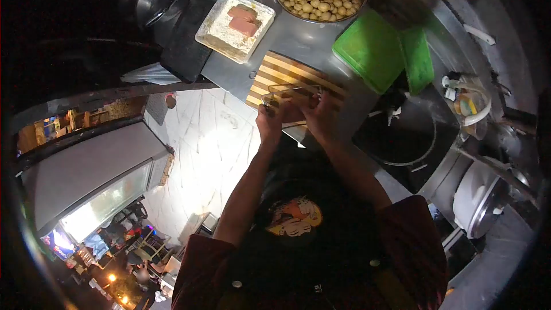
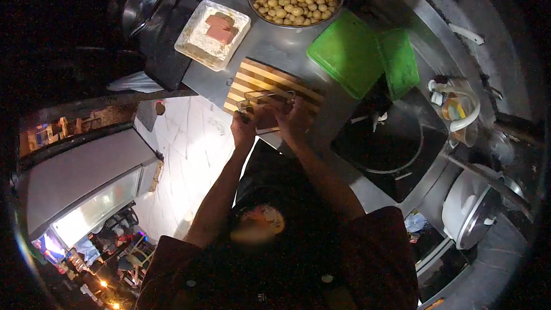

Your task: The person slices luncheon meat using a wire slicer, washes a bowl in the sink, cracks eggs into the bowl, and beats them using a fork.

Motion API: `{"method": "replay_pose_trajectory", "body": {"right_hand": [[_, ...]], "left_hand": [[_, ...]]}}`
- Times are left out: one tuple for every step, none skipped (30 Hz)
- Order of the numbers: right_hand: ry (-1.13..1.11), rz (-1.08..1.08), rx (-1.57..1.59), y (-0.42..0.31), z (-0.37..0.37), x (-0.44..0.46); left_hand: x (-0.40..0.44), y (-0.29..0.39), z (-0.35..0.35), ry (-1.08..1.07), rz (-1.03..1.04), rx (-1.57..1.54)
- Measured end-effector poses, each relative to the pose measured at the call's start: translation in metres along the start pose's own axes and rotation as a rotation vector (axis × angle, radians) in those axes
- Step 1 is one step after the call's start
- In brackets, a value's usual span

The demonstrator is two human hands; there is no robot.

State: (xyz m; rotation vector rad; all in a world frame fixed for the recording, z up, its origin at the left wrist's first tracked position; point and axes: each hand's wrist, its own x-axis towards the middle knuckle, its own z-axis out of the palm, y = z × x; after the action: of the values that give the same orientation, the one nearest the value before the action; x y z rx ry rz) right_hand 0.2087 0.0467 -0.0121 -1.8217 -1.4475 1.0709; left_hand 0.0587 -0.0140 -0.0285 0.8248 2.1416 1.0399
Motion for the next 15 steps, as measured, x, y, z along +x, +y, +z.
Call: {"method": "replay_pose_trajectory", "body": {"right_hand": [[-0.04,0.012,0.017,-0.001,-0.004,0.001],[-0.081,0.024,0.036,-0.003,-0.008,0.003],[-0.122,0.036,0.055,-0.004,-0.01,0.004],[-0.093,0.004,0.061,-0.004,-0.01,0.005],[-0.064,-0.026,0.068,-0.006,-0.009,0.005],[-0.034,-0.056,0.074,-0.001,-0.007,0.006],[-0.058,-0.042,0.116,0.005,-0.005,0.008],[-0.081,-0.028,0.158,0.01,-0.003,0.012],[-0.105,-0.014,0.2,0.012,-0.003,0.015],[-0.111,-0.062,0.204,0.013,-0.005,0.017],[-0.118,-0.109,0.207,0.016,-0.007,0.019],[-0.124,-0.156,0.21,0.017,-0.009,0.02],[-0.128,-0.167,0.174,0.019,-0.01,0.021],[-0.131,-0.177,0.138,0.021,-0.012,0.02],[-0.135,-0.187,0.102,0.024,-0.013,0.018]], "left_hand": [[-0.002,0.007,0.001,0.017,-0.003,-0.055],[-0.002,0.012,0.0,0.011,-0.023,-0.008],[-0.001,0.013,-0.002,0.007,-0.043,0.038],[0.0,0.015,-0.003,0.003,-0.062,0.086],[0.0,0.017,-0.004,-0.014,-0.122,0.059],[-0.001,0.024,-0.005,-0.032,-0.182,0.032],[-0.003,0.031,-0.006,-0.052,-0.242,0.005],[-0.004,0.034,-0.007,-0.062,-0.258,-0.046],[-0.005,0.031,-0.008,-0.072,-0.273,-0.098],[-0.005,0.029,-0.009,-0.082,-0.288,-0.148],[-0.006,0.026,-0.009,-0.094,-0.277,-0.21],[-0.006,0.023,-0.01,-0.108,-0.267,-0.271],[-0.006,0.019,-0.01,-0.121,-0.258,-0.332],[-0.006,0.015,-0.011,-0.145,-0.255,-0.297],[-0.008,0.029,-0.017,-0.169,-0.252,-0.262]]}}
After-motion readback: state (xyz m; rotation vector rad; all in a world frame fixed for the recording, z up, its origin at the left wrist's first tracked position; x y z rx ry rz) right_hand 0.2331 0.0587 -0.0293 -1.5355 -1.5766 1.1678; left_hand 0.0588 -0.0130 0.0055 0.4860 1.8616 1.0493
